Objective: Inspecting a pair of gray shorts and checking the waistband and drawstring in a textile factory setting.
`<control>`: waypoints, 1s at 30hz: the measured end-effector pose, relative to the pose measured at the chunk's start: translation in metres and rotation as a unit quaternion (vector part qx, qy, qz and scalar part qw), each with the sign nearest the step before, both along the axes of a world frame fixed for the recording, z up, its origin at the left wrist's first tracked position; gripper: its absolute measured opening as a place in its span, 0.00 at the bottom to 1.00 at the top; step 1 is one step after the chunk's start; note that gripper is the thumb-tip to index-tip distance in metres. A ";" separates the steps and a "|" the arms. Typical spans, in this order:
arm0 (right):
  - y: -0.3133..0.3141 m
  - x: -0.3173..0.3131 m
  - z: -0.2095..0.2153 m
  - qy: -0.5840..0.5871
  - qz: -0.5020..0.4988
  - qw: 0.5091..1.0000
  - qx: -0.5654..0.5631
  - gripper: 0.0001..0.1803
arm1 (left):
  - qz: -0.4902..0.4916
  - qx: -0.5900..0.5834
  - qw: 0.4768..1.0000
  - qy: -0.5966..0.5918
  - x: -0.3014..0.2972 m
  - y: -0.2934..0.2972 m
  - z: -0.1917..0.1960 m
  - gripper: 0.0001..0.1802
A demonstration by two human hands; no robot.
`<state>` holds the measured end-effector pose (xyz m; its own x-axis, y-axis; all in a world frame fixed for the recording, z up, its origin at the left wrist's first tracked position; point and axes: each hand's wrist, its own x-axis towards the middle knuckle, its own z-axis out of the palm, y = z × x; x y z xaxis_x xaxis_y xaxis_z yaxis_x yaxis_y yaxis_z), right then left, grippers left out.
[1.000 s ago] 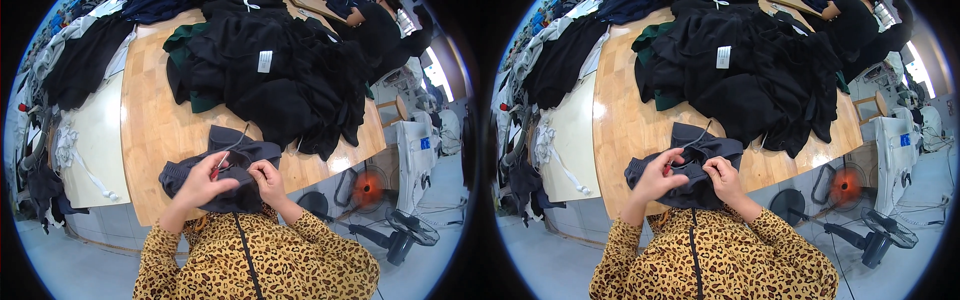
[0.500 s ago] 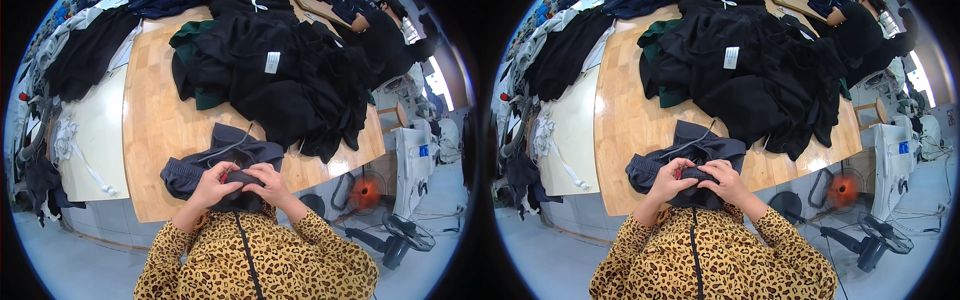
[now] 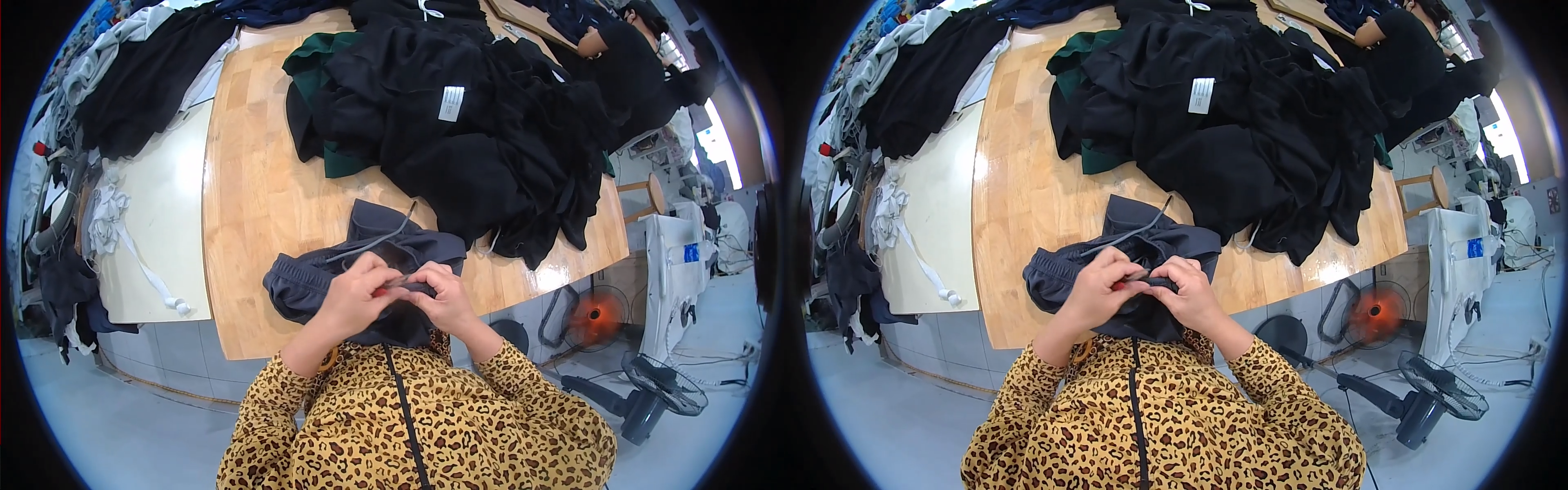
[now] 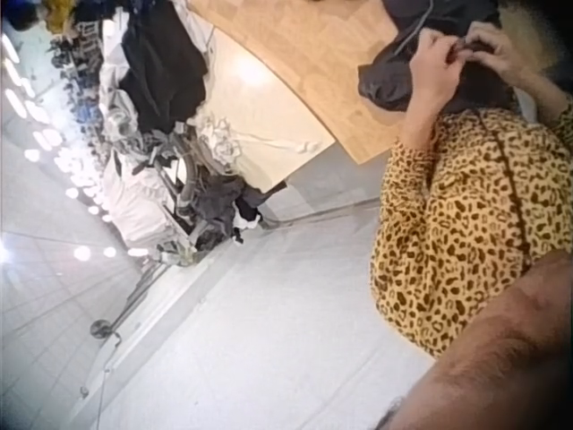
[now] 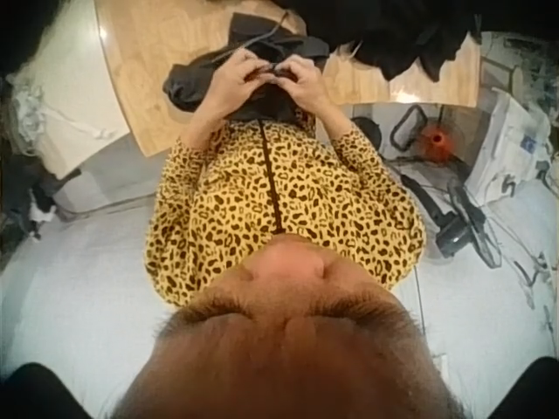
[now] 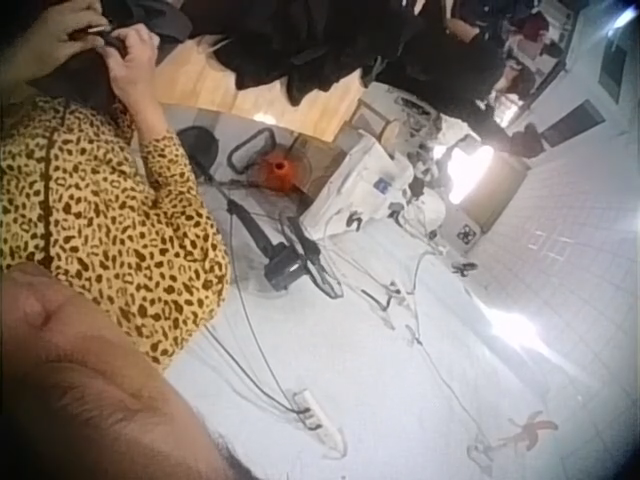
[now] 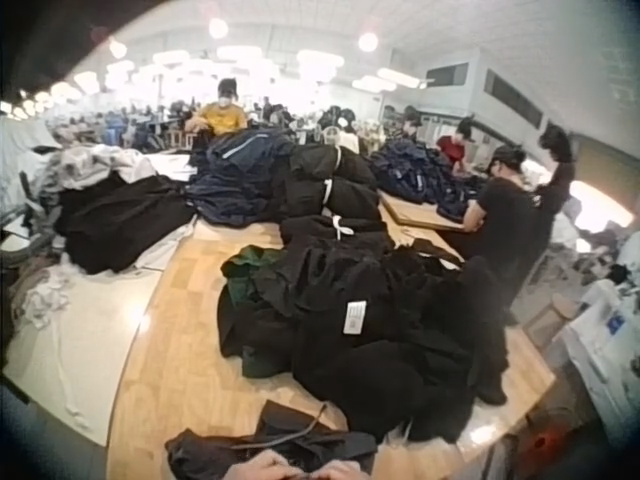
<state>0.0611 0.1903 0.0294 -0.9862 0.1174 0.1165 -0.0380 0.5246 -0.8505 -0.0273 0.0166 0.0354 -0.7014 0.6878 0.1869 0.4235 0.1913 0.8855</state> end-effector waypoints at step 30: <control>0.006 0.003 -0.006 0.051 -0.031 0.998 -0.036 0.11 | -0.033 -0.012 0.968 -0.248 -0.001 -0.005 -0.002 0.18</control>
